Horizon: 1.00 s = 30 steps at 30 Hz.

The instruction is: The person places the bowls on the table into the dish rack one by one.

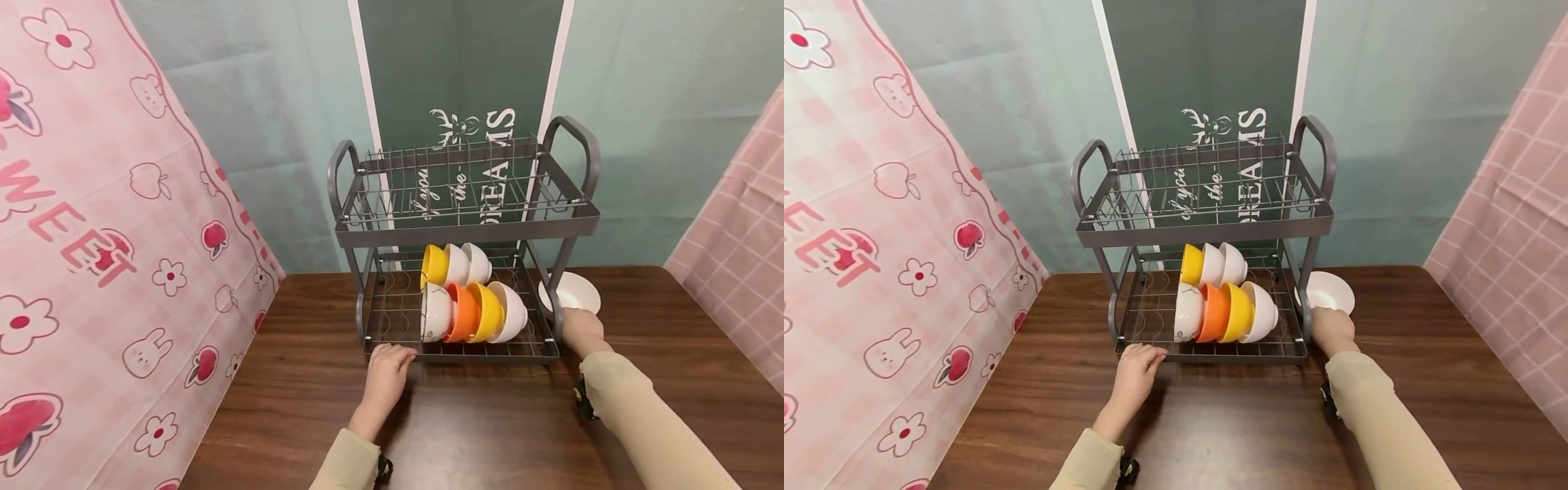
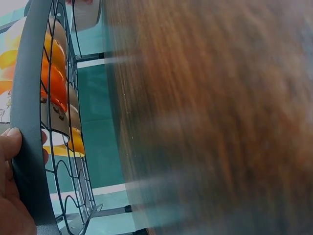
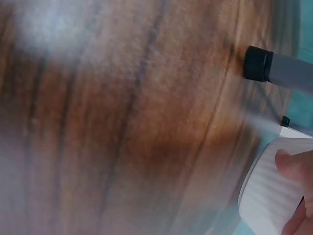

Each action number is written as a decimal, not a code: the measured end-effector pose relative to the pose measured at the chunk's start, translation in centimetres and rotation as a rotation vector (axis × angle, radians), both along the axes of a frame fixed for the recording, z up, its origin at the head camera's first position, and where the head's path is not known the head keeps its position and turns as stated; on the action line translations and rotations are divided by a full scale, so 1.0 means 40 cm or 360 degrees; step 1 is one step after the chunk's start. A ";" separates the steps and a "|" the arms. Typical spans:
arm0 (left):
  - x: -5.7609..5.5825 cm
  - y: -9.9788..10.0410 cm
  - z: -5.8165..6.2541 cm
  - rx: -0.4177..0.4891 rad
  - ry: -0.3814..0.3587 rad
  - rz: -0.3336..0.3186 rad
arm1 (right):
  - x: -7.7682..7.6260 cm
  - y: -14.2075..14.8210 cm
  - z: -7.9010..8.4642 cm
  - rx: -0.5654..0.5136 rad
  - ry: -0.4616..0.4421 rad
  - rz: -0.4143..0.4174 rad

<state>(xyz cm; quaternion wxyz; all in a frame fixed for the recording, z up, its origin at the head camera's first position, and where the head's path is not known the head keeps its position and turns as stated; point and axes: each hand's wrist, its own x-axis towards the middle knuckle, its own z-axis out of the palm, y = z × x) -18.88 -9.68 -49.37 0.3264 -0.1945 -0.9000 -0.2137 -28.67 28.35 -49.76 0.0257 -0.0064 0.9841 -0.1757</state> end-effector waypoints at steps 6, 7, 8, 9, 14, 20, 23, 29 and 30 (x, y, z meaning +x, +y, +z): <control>0.002 0.000 0.003 0.0005 -0.0012 -0.0017 | 0.011 0.007 -0.006 0.0035 0.0129 0.0044; 0.003 0.000 0.002 0.0001 -0.0008 -0.0017 | 0.014 0.007 -0.005 0.0052 0.0181 0.0057; 0.004 0.000 0.002 -0.0001 -0.0004 -0.0015 | 0.018 0.007 0.000 0.0067 0.0248 0.0061; 0.005 -0.001 0.002 -0.0001 -0.0003 -0.0013 | 0.023 0.006 0.006 0.0080 0.0322 0.0060; 0.006 -0.003 0.003 0.0007 -0.0016 -0.0018 | 0.044 -0.004 0.065 0.0091 0.0832 -0.0016; -0.004 -0.003 0.012 0.0021 0.0019 -0.0023 | 0.069 -0.027 0.138 0.0058 0.1315 -0.0037; -0.005 -0.003 0.016 0.0020 0.0016 -0.0018 | 0.083 -0.038 0.160 0.0016 0.1360 -0.0044; 0.005 -0.003 0.014 -0.0010 -0.0012 -0.0009 | 0.127 -0.056 0.175 -0.0100 0.1388 -0.0087; 0.006 -0.003 0.013 -0.0010 -0.0018 -0.0008 | 0.135 -0.059 0.176 -0.0112 0.1402 -0.0088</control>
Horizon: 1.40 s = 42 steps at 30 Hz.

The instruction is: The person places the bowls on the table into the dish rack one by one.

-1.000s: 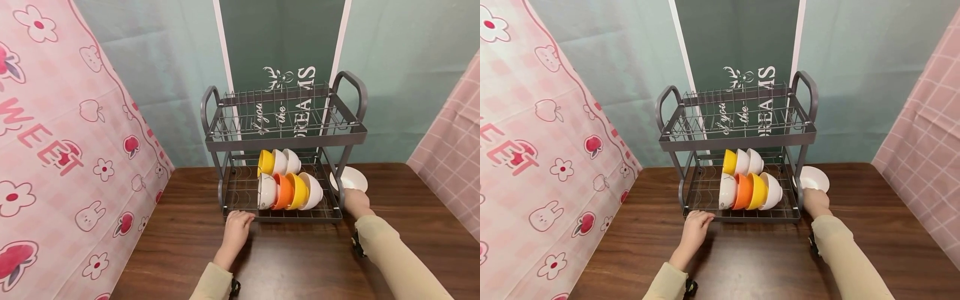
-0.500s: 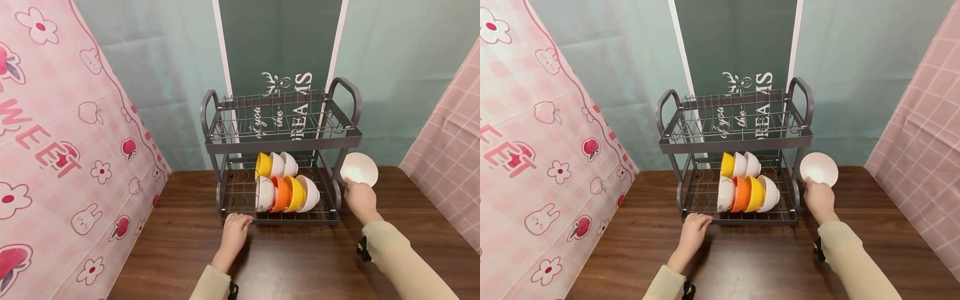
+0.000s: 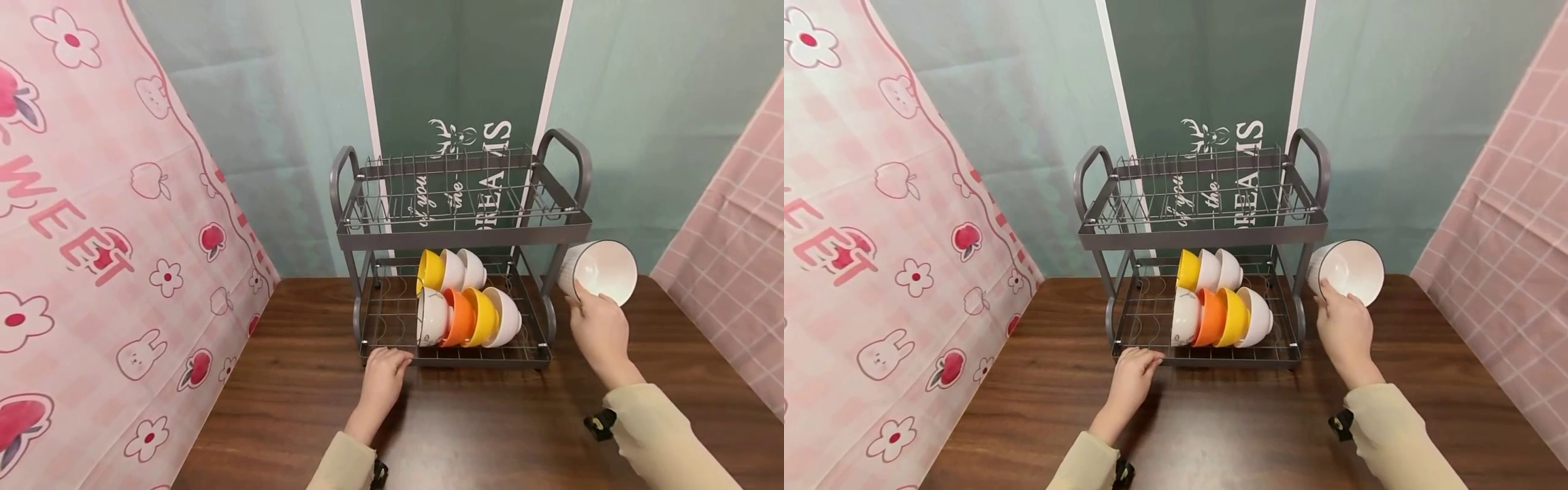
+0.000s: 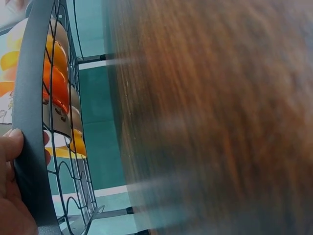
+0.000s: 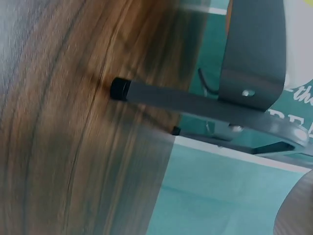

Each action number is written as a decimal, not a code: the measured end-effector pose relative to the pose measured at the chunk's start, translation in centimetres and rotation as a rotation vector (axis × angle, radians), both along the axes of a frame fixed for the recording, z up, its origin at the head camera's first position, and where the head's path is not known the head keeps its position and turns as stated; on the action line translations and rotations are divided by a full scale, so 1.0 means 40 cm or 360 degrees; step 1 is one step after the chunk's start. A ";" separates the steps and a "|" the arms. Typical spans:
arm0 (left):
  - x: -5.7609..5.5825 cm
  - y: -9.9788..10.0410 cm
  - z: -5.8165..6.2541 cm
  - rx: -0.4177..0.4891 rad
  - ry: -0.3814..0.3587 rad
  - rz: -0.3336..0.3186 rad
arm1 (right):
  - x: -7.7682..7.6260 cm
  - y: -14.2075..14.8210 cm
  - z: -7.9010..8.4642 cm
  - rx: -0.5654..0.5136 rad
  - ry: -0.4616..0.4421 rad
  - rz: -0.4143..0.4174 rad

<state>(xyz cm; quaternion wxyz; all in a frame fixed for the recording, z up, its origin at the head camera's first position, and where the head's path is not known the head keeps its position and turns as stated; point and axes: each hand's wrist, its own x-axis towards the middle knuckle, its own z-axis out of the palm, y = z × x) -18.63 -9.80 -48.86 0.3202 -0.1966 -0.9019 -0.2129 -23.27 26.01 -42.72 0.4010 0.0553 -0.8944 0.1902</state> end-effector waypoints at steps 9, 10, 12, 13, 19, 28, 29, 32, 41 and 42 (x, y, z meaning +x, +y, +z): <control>0.002 -0.001 -0.005 0.0037 -0.0064 -0.0012 | 0.041 -0.017 -0.010 -0.0029 0.0152 0.0019; 0.002 -0.002 -0.003 0.0038 -0.0084 -0.0015 | 0.044 -0.018 -0.011 -0.0031 0.0169 0.0023; 0.006 -0.003 0.004 0.0062 -0.0152 -0.0031 | 0.051 -0.021 -0.013 -0.0030 0.0212 0.0039; 0.008 -0.003 0.008 0.0081 -0.0202 -0.0040 | 0.055 -0.023 -0.014 -0.0030 0.0229 0.0047; 0.023 0.002 0.044 0.0377 -0.0415 -0.0175 | 0.083 -0.040 -0.015 -0.0022 0.0298 0.0087; 0.040 0.048 0.115 0.0857 -0.0397 -0.0417 | 0.109 -0.089 -0.014 0.0032 0.0472 0.0222; 0.041 0.054 0.123 0.0905 -0.0420 -0.0439 | 0.109 -0.094 -0.013 0.0040 0.0502 0.0244; 0.048 0.074 0.145 0.1021 -0.0527 -0.0487 | 0.109 -0.112 -0.010 0.0060 0.0572 0.0297; 0.066 0.131 0.199 0.1491 -0.0901 -0.0734 | 0.119 -0.194 0.002 0.0129 0.0614 0.0506; 0.068 0.136 0.202 0.1530 -0.0935 -0.0751 | 0.121 -0.204 0.004 0.0141 0.0619 0.0533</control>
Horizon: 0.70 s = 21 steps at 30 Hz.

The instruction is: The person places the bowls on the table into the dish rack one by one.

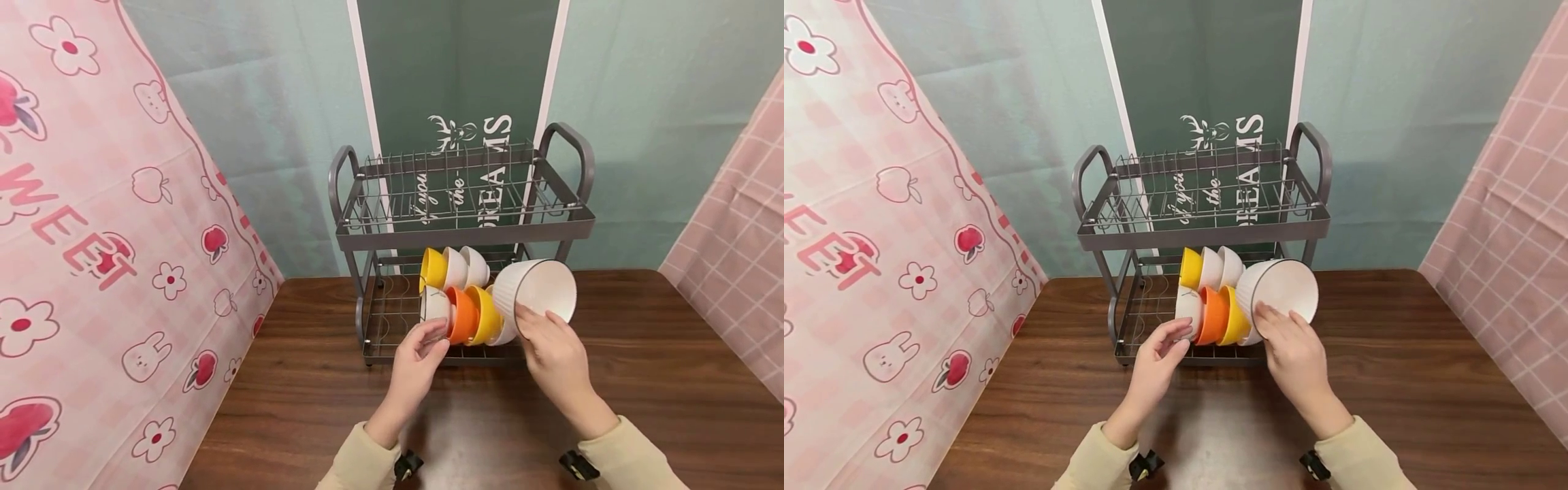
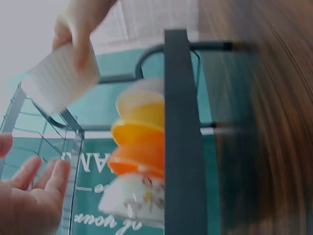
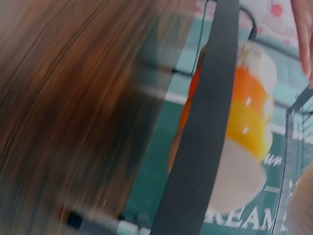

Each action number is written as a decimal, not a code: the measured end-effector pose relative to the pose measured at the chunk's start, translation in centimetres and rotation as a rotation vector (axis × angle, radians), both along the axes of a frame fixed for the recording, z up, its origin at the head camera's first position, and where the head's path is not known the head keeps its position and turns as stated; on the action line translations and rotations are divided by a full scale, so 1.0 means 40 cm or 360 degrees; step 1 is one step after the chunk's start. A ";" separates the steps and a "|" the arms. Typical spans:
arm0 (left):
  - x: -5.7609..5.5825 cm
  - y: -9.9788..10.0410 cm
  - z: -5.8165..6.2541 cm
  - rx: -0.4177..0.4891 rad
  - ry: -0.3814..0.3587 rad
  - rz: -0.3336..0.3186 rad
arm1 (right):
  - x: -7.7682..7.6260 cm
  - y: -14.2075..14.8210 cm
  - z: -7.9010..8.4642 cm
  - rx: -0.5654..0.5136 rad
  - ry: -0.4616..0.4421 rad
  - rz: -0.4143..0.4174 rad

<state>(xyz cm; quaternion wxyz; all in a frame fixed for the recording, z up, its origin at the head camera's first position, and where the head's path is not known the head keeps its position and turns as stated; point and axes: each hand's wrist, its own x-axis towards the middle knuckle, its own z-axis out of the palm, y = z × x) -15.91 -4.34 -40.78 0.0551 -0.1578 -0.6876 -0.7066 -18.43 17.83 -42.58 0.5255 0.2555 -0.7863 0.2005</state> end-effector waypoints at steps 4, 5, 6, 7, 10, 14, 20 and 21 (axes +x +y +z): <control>0.006 0.017 0.004 0.0091 -0.0071 -0.0057 | 0.010 -0.040 0.004 0.0075 0.0024 0.0088; 0.006 0.020 0.003 0.0102 -0.0082 -0.0066 | 0.013 -0.049 0.004 0.0092 0.0031 0.0111; 0.007 0.023 0.002 0.0109 -0.0090 -0.0063 | 0.016 -0.058 0.004 0.0110 0.0032 0.0129; 0.008 0.025 0.001 0.0107 -0.0093 -0.0052 | 0.018 -0.066 0.003 0.0130 0.0037 0.0143; 0.009 0.029 0.000 0.0126 -0.0122 -0.0020 | 0.026 -0.088 -0.001 0.0178 0.0034 0.0186; 0.013 0.030 -0.002 0.0145 -0.0162 0.0020 | 0.036 -0.109 -0.009 0.0255 0.0011 0.0224; 0.021 0.023 -0.005 0.0164 -0.0242 0.0105 | 0.046 -0.120 -0.022 0.0424 -0.0028 0.0214; 0.022 0.022 -0.005 0.0191 -0.0264 0.0114 | 0.046 -0.121 -0.023 0.0449 -0.0029 0.0212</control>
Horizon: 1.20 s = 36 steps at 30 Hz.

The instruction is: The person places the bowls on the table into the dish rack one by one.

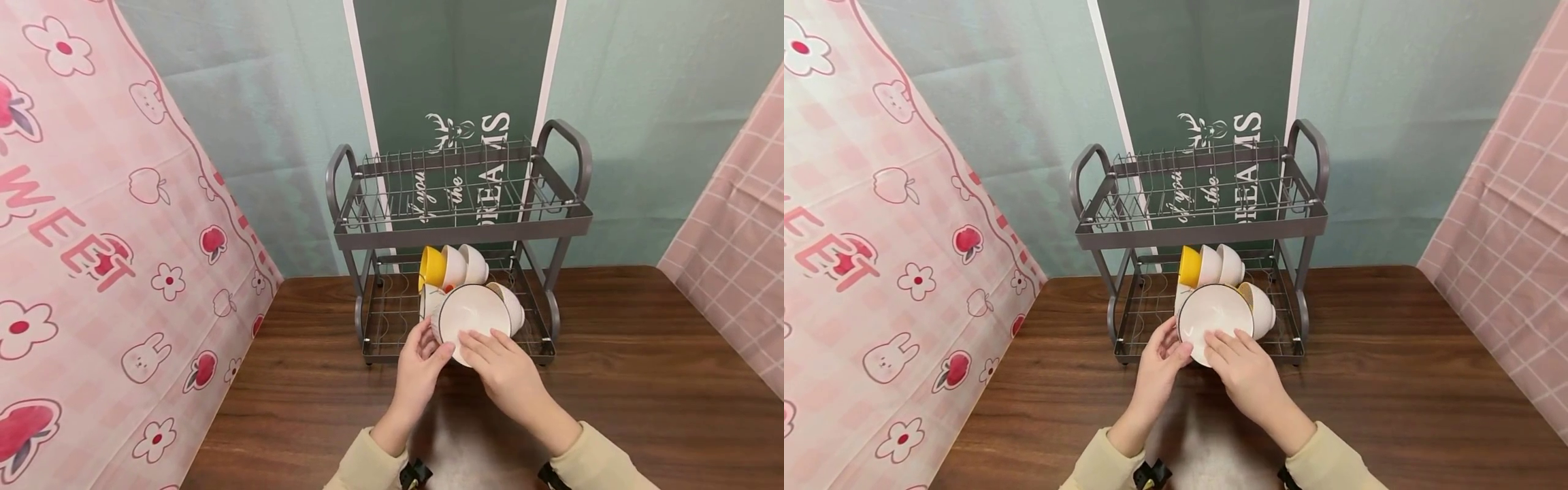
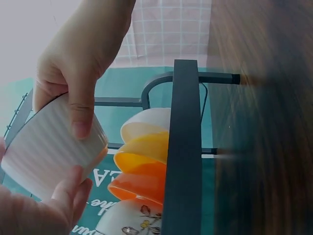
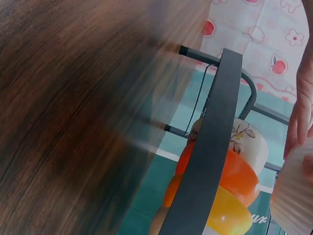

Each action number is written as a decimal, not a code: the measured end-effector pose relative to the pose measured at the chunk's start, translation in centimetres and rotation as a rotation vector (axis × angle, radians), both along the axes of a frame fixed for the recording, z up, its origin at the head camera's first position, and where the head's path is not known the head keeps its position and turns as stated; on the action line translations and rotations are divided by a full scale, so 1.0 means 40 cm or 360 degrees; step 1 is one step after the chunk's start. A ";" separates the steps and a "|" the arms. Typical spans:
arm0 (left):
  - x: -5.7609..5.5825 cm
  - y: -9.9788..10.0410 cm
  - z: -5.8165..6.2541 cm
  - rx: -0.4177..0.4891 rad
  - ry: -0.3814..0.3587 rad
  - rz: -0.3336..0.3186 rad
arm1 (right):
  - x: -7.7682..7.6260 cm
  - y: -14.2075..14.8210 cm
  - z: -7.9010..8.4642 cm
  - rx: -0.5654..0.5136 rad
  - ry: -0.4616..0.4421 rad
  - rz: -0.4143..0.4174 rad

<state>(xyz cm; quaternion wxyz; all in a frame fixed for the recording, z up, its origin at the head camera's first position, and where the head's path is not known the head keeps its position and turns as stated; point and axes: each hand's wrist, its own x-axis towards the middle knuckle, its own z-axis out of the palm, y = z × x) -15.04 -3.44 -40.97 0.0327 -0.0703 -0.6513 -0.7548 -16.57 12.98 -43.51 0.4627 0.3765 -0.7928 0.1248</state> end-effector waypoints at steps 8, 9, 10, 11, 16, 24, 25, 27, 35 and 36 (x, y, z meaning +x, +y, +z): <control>0.003 -0.010 -0.013 0.0377 -0.0248 0.0038 | 0.007 -0.012 0.007 -0.0126 0.0007 0.0099; 0.003 -0.013 -0.017 0.0433 -0.0282 0.0033 | 0.010 -0.013 0.008 -0.0185 -0.0037 0.0117; 0.003 -0.016 -0.020 0.0492 -0.0311 0.0024 | 0.013 -0.012 0.009 -0.0254 -0.0102 0.0137; 0.003 -0.019 -0.023 0.0544 -0.0340 0.0015 | 0.017 -0.011 0.010 -0.0331 -0.0202 0.0154; 0.008 -0.026 -0.030 0.0745 -0.0408 -0.0028 | 0.040 -0.009 0.010 -0.0829 -0.0955 0.0247; 0.016 -0.018 -0.037 0.0798 -0.0424 -0.0179 | 0.060 -0.037 0.030 -0.1400 -0.1744 0.0643; 0.017 -0.017 -0.038 0.0791 -0.0419 -0.0199 | 0.060 -0.038 0.033 -0.1443 -0.1766 0.0684; 0.018 -0.017 -0.043 0.0787 -0.0414 -0.0234 | 0.061 -0.040 0.039 -0.1529 -0.1798 0.0759; 0.015 -0.017 -0.052 0.0723 -0.0359 -0.0315 | 0.064 -0.030 0.058 -0.1705 -0.1954 0.0749; 0.015 -0.017 -0.051 0.0689 -0.0357 -0.0309 | 0.065 -0.029 0.060 -0.1721 -0.1957 0.0727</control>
